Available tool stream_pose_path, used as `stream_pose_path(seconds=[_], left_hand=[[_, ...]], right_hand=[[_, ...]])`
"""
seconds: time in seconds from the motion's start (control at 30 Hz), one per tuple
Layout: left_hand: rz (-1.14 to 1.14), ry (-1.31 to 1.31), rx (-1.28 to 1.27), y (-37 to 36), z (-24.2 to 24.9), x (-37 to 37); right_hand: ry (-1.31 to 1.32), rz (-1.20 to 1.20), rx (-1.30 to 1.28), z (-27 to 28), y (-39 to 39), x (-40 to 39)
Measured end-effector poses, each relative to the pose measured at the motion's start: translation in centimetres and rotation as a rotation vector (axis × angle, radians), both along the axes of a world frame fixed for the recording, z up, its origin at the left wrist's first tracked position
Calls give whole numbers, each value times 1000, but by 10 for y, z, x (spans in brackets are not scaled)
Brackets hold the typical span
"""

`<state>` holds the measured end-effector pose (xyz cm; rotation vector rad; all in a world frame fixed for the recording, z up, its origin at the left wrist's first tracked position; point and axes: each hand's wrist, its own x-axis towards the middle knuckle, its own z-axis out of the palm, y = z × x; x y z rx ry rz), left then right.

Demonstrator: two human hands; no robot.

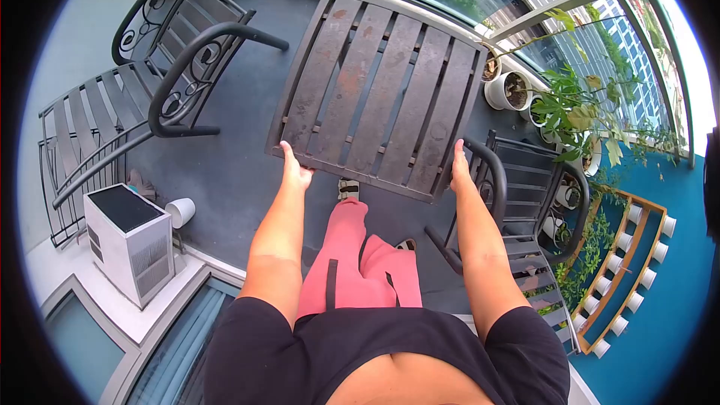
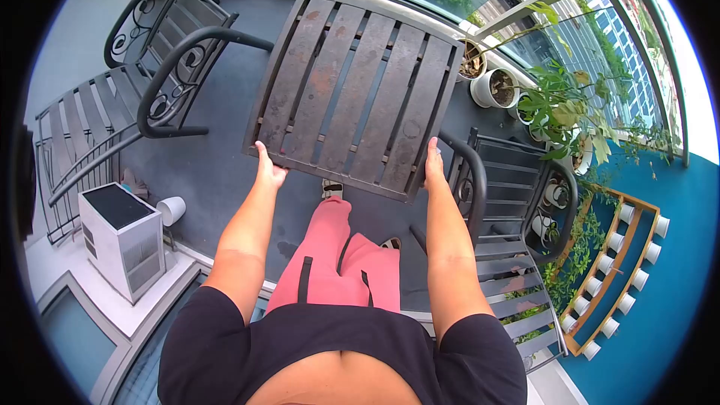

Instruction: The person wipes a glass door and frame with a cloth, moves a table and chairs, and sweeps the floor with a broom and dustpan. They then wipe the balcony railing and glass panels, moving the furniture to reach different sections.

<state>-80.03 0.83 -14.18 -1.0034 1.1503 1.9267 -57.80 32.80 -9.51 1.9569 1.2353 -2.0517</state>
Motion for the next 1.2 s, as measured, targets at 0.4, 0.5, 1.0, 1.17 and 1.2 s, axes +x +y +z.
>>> stream_pose_path(seconds=[0.4, 0.5, 1.0, 1.17, 1.2], left_hand=[[-6, -38, -174, -33, -15, 70], [-75, -114, -103, -55, -23, 83], [579, 501, -735, -381, 191, -221], [543, 690, -716, -462, 206, -338], [542, 702, -696, -466, 204, -350]], right_hand=[[-29, -174, -72, -29, -28, 55], [-28, -97, -36, -39, -24, 72], [306, 721, 1163, 92, -96, -240], [385, 1219, 1604, 77, -221, -493], [393, 1320, 1629, 72, -248, -538]])
